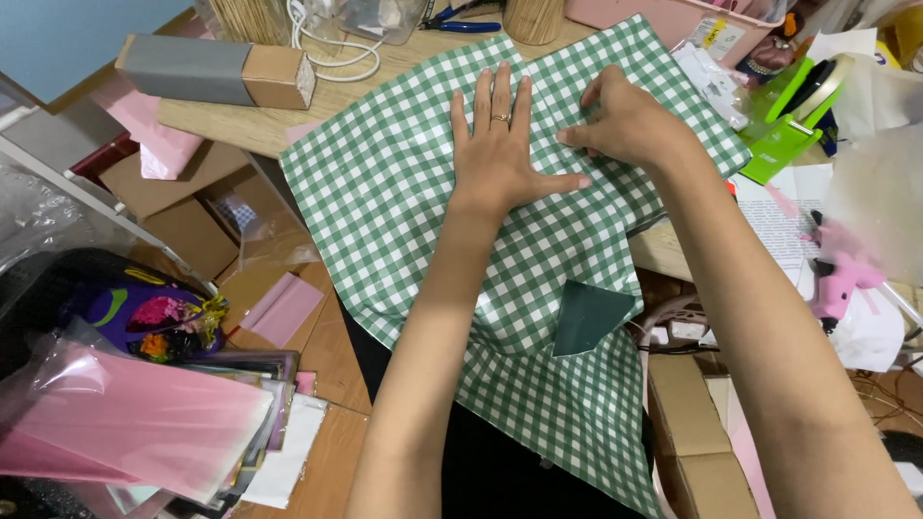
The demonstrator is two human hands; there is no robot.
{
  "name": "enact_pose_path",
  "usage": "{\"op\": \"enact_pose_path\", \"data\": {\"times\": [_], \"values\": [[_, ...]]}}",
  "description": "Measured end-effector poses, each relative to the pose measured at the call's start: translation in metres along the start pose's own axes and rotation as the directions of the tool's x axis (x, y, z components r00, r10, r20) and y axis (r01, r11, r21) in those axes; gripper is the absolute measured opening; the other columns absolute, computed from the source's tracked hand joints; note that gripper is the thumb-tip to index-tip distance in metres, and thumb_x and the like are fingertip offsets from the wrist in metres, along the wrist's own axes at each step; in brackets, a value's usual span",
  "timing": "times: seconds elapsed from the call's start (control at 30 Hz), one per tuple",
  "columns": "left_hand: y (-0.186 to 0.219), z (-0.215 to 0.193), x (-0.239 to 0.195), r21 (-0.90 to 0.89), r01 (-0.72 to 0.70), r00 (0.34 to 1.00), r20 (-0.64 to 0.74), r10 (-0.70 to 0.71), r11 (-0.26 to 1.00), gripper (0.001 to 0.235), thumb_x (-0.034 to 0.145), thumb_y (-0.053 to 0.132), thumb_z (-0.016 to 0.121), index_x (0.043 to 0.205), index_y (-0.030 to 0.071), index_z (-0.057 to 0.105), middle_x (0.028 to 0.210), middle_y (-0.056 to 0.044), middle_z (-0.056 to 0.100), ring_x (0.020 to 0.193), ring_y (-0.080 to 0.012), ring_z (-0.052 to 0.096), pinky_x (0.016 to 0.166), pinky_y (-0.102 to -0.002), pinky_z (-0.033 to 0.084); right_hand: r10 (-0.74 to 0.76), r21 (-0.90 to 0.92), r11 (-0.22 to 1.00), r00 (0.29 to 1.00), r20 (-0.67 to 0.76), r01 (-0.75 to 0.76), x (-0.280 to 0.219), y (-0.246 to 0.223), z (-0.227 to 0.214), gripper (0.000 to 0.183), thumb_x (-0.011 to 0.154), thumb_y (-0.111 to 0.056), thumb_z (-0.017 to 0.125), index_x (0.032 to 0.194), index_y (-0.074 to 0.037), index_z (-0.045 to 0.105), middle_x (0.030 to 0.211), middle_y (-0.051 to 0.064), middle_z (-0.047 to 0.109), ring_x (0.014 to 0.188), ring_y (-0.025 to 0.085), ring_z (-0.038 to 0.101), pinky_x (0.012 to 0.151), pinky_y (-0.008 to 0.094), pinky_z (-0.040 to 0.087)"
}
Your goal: The person wraps a rectangular box with green-and-white checkered paper, folds and trims the edges, and secures the seams with tape. The box is rotated to wrap each side and the ends are folded neatly.
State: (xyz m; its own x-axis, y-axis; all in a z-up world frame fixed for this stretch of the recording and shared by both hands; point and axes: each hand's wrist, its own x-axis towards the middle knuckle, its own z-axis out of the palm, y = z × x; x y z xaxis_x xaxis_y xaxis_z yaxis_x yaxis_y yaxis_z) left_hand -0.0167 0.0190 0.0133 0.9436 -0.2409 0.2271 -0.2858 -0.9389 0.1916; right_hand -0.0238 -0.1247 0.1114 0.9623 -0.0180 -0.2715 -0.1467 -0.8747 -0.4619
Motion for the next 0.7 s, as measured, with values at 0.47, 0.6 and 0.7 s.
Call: {"op": "enact_pose_path", "data": {"times": [0.47, 0.6, 0.7], "values": [[0.005, -0.048, -0.011, -0.231, 0.043, 0.983, 0.185, 0.001, 0.972, 0.132, 0.066, 0.094, 0.028, 0.162, 0.008, 0.000, 0.167, -0.015, -0.016, 0.150, -0.0300, -0.024, 0.117, -0.057, -0.020, -0.354, -0.046, 0.933, 0.934, 0.039, 0.356, -0.024, 0.039, 0.018, 0.023, 0.104, -0.011, 0.055, 0.121, -0.010, 0.040, 0.082, 0.006, 0.050, 0.070, 0.019, 0.045, 0.060, 0.035, 0.041], [0.000, -0.060, -0.005, -0.459, 0.121, 0.975, 0.222, -0.018, 0.880, 0.111, 0.077, 0.078, 0.008, 0.160, 0.005, 0.010, 0.169, -0.011, -0.004, 0.154, -0.0245, -0.014, 0.119, -0.054, -0.017, -0.760, -0.214, 0.650, 0.614, -0.212, 0.730, -0.023, 0.086, 0.039, 0.027, 0.102, -0.013, 0.058, 0.128, -0.005, 0.054, 0.102, 0.014, 0.058, 0.094, 0.028, 0.056, 0.088, 0.041, 0.040], [-0.006, -0.050, 0.003, -0.494, 0.117, 0.977, 0.213, -0.011, 0.862, 0.105, 0.082, 0.073, 0.006, 0.160, 0.003, 0.010, 0.170, -0.010, -0.002, 0.155, -0.0226, -0.011, 0.120, -0.051, -0.017, -0.779, -0.232, 0.627, 0.603, -0.172, 0.744, -0.059, 0.089, 0.040, 0.032, 0.107, -0.021, 0.049, 0.136, -0.010, 0.057, 0.122, 0.013, 0.056, 0.109, 0.030, 0.051, 0.093, 0.043, 0.040]]}}
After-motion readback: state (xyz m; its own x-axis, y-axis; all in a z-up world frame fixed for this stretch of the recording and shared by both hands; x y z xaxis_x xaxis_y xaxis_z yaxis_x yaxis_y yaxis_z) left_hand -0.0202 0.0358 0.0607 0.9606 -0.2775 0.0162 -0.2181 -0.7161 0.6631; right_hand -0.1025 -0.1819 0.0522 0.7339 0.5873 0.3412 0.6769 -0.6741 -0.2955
